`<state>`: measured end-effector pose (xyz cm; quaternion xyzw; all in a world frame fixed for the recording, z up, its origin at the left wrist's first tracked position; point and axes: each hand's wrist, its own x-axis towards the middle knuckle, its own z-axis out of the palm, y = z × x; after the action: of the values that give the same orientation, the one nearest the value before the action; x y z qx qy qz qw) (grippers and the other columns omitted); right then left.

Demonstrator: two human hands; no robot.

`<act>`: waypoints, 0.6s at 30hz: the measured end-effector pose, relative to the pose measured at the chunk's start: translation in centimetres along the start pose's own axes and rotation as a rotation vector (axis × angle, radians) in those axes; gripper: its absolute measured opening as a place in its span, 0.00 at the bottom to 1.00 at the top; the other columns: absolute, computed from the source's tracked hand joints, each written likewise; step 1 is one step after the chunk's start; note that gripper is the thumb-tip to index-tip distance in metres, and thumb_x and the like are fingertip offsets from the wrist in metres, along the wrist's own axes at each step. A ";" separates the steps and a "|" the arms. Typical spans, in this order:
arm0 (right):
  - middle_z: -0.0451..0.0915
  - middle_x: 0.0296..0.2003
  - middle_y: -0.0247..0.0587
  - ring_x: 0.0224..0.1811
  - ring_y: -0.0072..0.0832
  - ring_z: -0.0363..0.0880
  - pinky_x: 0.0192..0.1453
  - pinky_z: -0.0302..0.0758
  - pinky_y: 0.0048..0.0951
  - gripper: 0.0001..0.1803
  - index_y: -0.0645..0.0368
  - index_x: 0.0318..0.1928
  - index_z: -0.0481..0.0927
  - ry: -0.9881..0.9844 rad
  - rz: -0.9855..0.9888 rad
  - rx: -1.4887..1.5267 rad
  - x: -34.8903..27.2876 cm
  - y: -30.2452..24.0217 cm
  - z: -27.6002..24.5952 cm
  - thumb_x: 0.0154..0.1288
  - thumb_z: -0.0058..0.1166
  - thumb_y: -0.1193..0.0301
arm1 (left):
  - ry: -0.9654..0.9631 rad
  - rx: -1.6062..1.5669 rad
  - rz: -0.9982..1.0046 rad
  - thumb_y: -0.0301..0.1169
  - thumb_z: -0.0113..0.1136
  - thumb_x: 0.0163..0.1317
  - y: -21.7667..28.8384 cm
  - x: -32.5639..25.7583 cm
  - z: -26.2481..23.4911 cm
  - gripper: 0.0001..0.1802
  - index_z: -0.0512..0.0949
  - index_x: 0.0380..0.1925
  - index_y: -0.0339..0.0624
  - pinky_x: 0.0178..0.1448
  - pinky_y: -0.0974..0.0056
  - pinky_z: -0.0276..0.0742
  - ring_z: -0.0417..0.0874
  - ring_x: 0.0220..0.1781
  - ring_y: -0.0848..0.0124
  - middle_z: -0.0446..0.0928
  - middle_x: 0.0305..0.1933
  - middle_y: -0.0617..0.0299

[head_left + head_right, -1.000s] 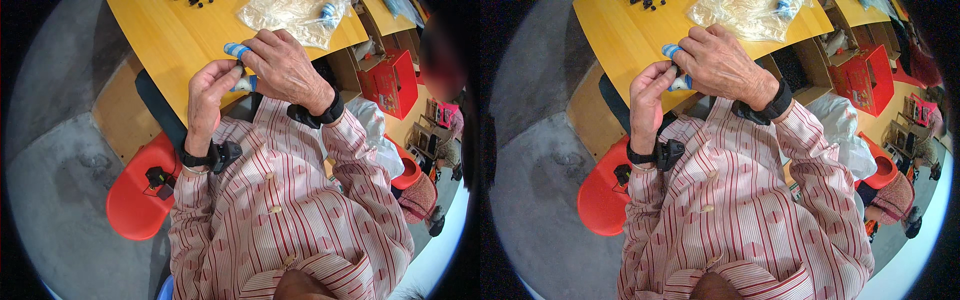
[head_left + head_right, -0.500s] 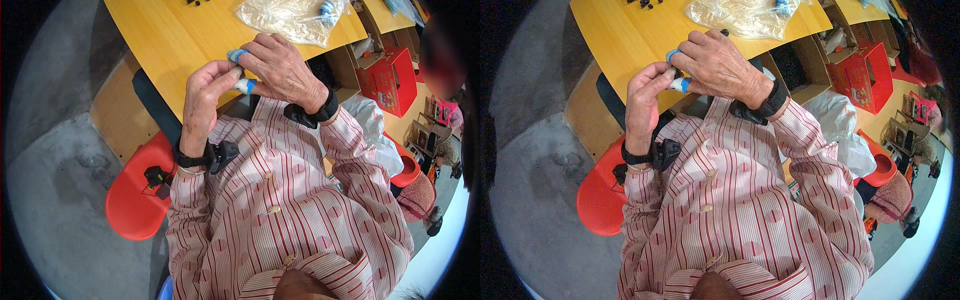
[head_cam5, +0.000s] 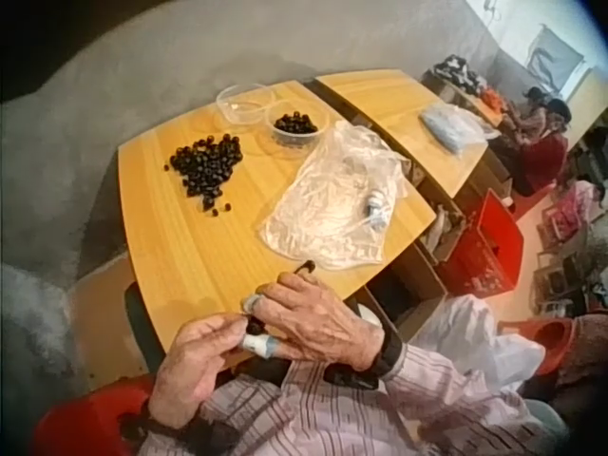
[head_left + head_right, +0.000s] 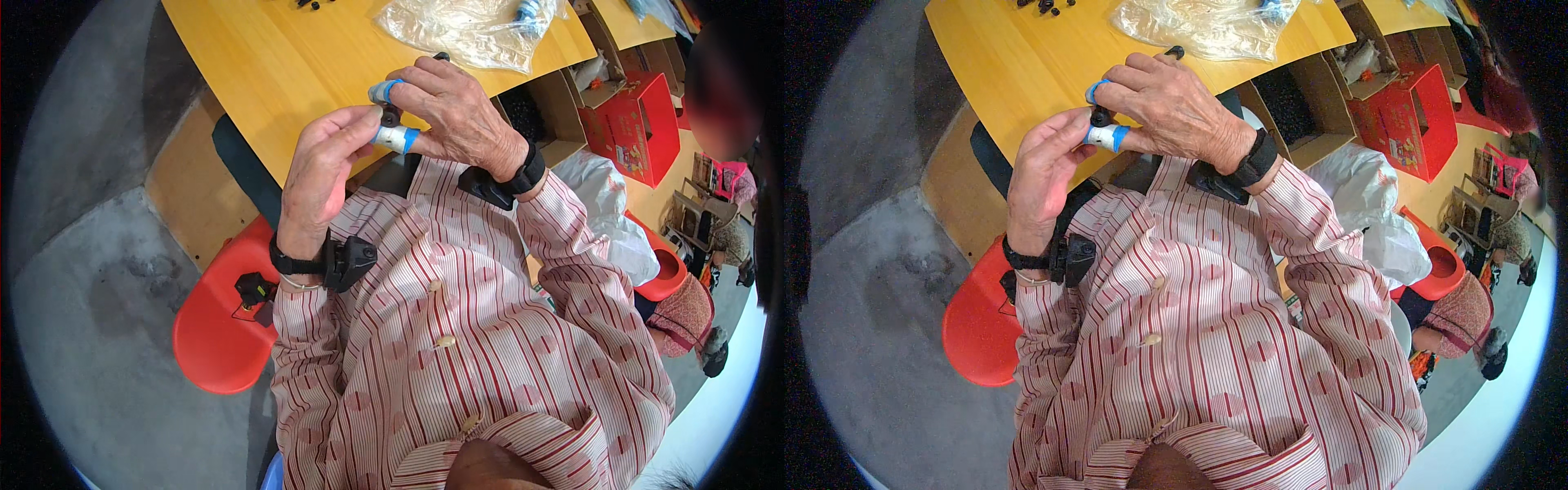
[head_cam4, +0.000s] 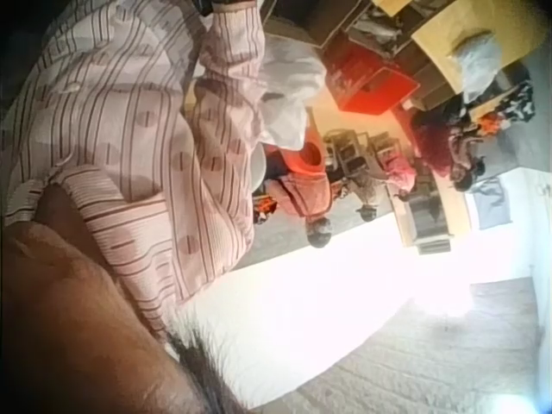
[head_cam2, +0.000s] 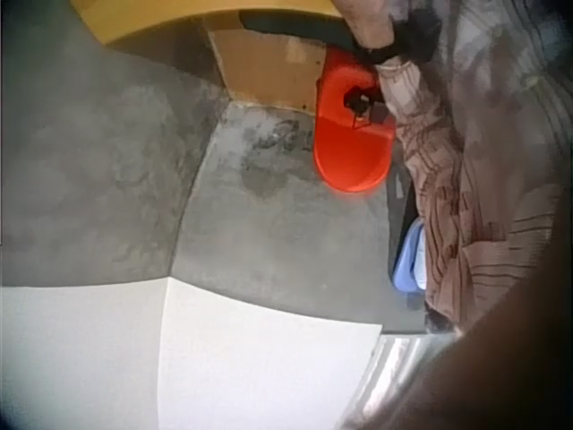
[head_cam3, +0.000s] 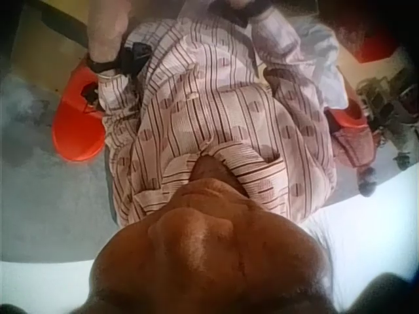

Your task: The person picks up small black plastic pieces from the table one at a time and connects them to small blue-and-white cylinders by hand.

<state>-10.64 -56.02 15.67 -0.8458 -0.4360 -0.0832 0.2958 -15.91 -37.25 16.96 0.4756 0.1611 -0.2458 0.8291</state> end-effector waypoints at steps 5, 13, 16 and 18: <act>0.74 0.34 0.36 0.38 0.36 0.75 0.41 0.74 0.34 0.20 0.55 0.39 0.74 0.032 -0.018 0.050 0.0 -0.2 0.0 0.48 0.61 0.59 | -0.011 0.100 0.017 0.34 0.58 0.60 -0.1 0.1 -0.2 0.15 0.78 0.40 0.32 0.45 0.74 0.65 0.73 0.39 0.80 0.77 0.37 0.64; 0.72 0.30 0.38 0.36 0.36 0.75 0.39 0.74 0.33 0.21 0.56 0.39 0.73 0.014 -0.012 0.036 -0.4 -0.4 -0.1 0.48 0.62 0.59 | 0.022 0.237 0.088 0.33 0.57 0.59 0.0 0.0 0.6 0.14 0.78 0.36 0.29 0.46 0.73 0.66 0.73 0.38 0.78 0.76 0.34 0.63; 0.71 0.28 0.38 0.34 0.37 0.74 0.38 0.73 0.34 0.20 0.57 0.38 0.72 0.021 -0.011 0.067 -0.6 -0.5 0.2 0.48 0.62 0.61 | 0.029 0.241 0.081 0.32 0.57 0.59 -0.1 0.0 0.5 0.14 0.78 0.35 0.29 0.46 0.73 0.66 0.73 0.37 0.78 0.76 0.33 0.63; 0.70 0.26 0.39 0.33 0.37 0.73 0.37 0.72 0.34 0.20 0.58 0.38 0.72 0.030 -0.006 0.092 -0.8 -0.5 0.3 0.48 0.62 0.62 | 0.031 0.238 0.073 0.32 0.57 0.59 -0.1 0.0 0.6 0.14 0.78 0.35 0.29 0.46 0.73 0.66 0.73 0.37 0.78 0.76 0.33 0.63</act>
<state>-11.60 -56.16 15.33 -0.8286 -0.4375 -0.0770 0.3407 -15.91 -37.80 17.18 0.5801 0.1260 -0.2254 0.7726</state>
